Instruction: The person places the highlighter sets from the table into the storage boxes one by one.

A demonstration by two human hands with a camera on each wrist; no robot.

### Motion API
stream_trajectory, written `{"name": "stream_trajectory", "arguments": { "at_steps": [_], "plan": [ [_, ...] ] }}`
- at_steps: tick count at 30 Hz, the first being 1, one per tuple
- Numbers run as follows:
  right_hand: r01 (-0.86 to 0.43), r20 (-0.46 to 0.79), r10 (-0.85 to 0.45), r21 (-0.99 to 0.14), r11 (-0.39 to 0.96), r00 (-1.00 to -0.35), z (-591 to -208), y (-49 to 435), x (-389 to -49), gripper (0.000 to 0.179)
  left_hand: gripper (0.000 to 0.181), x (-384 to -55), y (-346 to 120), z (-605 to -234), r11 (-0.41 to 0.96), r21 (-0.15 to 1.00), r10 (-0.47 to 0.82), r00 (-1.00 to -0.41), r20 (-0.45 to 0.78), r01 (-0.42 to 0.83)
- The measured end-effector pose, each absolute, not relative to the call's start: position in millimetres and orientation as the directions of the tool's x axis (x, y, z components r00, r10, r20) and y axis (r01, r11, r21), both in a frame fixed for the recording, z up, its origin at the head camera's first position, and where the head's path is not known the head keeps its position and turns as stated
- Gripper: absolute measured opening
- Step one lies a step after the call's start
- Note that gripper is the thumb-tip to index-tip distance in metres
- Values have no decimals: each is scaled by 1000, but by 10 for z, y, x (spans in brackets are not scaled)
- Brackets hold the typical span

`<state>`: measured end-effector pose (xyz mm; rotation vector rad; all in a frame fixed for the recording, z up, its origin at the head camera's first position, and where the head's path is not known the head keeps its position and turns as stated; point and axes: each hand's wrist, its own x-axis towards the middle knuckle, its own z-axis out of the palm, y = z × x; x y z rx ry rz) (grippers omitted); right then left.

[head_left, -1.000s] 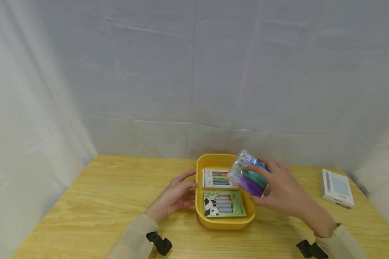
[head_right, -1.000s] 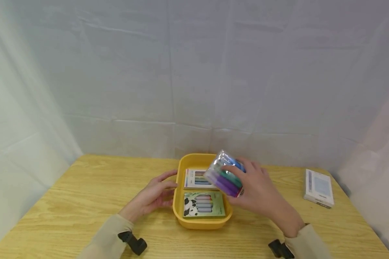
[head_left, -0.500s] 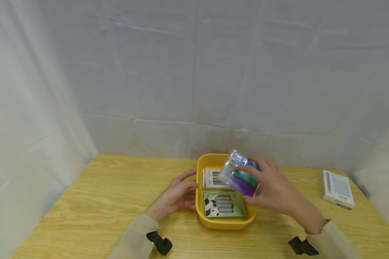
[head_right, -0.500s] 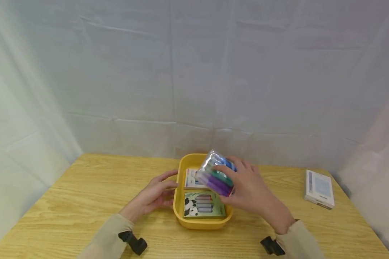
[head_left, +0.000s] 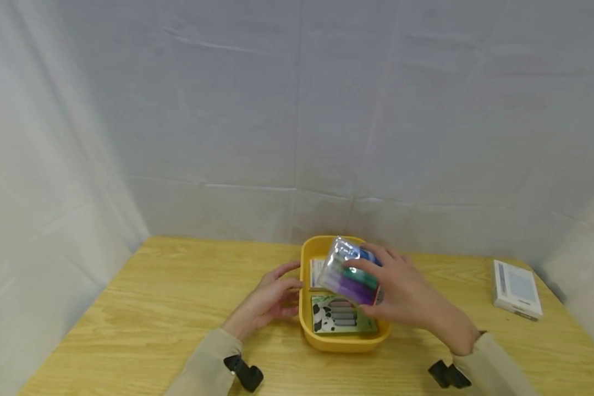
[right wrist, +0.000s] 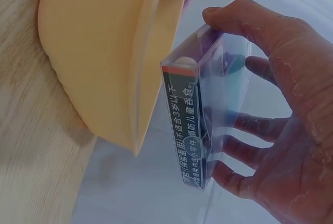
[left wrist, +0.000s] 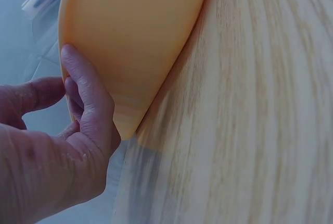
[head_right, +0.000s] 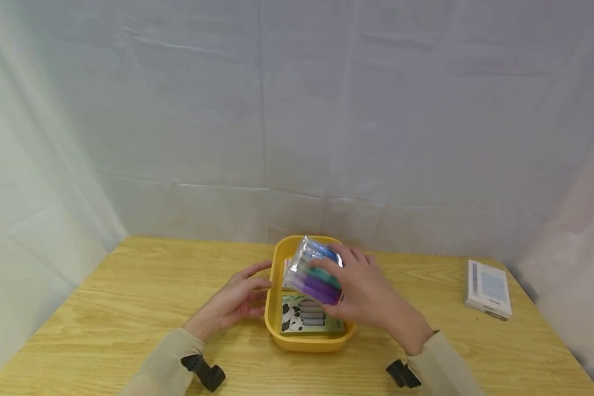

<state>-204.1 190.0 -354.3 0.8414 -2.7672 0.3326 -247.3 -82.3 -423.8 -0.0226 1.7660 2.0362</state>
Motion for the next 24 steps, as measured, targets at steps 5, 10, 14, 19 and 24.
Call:
{"name": "stream_trajectory", "arguments": {
  "at_steps": [5,10,14,19,24],
  "plan": [
    [-603,282,-552,-144,784,-785,-3581,1848,-2063,74,63,-2474,-827,-4234,-90,938,316,-902,-293,-336],
    [-616,275,-569,-130,777,-775,-3625,1818,-2088,74,64,-2470,-818,-4232,-93,938,322,-902,-289,-334],
    [-613,243,-573,-135,779,-782,-3653,1808,-2106,74,63,-2472,-810,-4231,-99,937,330,-899,-287,-335],
    [-621,194,-593,-155,768,-782,-3691,1794,-2134,72,63,-2479,-808,-4225,-104,936,330,-899,-287,-337],
    [-635,156,-616,-172,753,-773,-3718,1763,-2156,71,63,-2488,-796,-4227,-107,934,324,-900,-292,-341]
  ]
}}
